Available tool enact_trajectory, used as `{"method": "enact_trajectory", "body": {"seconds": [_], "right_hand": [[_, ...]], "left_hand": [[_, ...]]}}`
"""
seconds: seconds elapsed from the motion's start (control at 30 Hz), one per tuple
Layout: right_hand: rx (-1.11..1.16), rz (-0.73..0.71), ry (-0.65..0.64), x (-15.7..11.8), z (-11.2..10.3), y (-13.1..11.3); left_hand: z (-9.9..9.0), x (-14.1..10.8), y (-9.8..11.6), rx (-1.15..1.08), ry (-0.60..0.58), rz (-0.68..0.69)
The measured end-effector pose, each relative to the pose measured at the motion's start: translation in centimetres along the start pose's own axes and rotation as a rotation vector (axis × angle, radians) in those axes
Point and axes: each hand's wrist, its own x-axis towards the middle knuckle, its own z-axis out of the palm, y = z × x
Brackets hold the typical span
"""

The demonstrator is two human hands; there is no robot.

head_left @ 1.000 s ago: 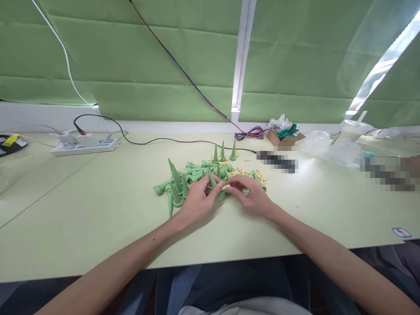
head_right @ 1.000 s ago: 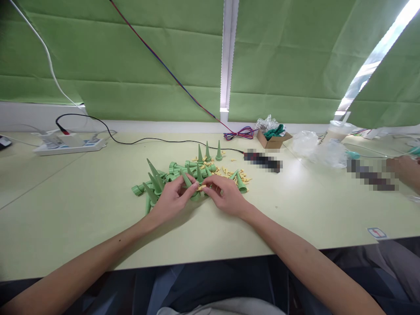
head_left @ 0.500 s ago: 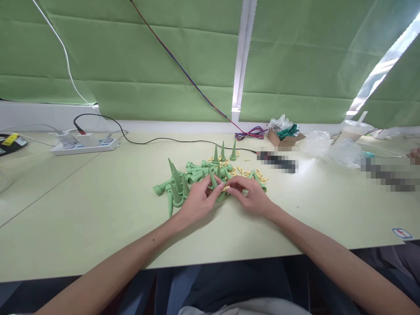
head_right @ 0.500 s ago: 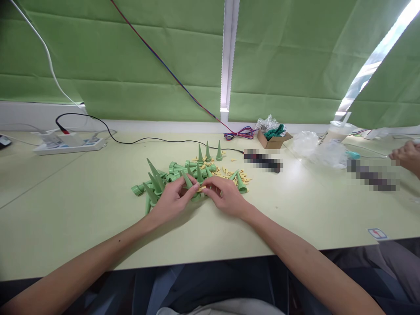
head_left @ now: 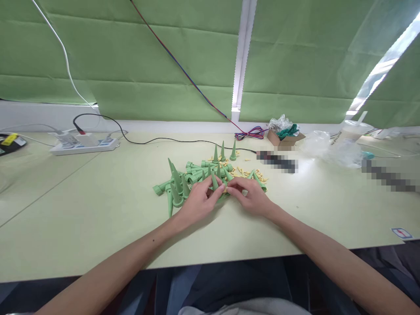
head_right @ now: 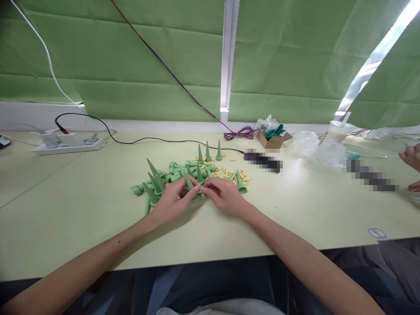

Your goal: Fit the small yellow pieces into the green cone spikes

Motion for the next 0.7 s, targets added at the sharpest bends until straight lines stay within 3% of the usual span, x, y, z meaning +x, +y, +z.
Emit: {"method": "enact_trajectory", "body": {"seconds": [0.47, 0.7], "right_hand": [[-0.061, 0.02, -0.027, 0.06, 0.08, 0.24], [0.027, 0.075, -0.043, -0.01, -0.04, 0.08]], "left_hand": [[0.11, 0.0, -0.31, 0.021, -0.001, 0.01], [0.05, 0.08, -0.15, 0.023, 0.032, 0.015]]}}
